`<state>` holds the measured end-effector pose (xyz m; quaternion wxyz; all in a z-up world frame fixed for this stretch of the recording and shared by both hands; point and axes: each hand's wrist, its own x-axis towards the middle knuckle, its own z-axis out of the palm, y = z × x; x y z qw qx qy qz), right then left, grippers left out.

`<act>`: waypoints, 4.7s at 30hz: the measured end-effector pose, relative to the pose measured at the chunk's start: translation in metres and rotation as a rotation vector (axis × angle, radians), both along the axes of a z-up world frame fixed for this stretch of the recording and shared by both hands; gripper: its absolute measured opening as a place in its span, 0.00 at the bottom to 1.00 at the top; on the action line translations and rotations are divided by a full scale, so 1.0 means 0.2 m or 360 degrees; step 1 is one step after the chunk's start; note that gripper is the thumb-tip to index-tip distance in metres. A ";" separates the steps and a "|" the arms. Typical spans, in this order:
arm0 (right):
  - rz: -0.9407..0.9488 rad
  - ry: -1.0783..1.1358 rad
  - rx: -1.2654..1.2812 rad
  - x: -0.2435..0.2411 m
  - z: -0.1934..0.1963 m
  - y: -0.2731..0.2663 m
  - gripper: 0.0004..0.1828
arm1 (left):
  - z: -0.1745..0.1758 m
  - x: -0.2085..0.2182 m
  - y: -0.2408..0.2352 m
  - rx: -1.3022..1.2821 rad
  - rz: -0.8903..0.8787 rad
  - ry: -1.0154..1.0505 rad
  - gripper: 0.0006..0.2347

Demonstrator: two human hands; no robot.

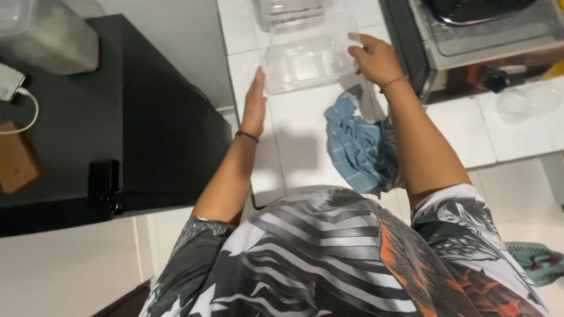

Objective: The person dries various kitchen items on a countertop using a blue cloth. They wipe a clear plastic container, a clear glass, a yellow plastic lid, and a white plastic container, placing each item aside after drying.

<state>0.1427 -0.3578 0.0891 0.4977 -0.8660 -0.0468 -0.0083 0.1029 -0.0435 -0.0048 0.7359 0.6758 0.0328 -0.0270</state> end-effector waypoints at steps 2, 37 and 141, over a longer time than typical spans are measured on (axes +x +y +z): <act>0.0015 0.0008 -0.0028 0.05 -0.01 0.03 0.24 | 0.03 -0.01 -0.02 0.0052 0.0021 -0.0028 0.37; 0.0573 -0.0817 -0.0899 -0.83 -0.37 -0.39 0.25 | 0.08 -0.77 -0.63 0.1274 -0.0507 -0.0812 0.35; 0.0273 -0.0395 0.0246 -0.88 -0.23 -0.16 0.24 | -0.10 -0.79 -0.69 -0.0287 0.0440 0.0134 0.21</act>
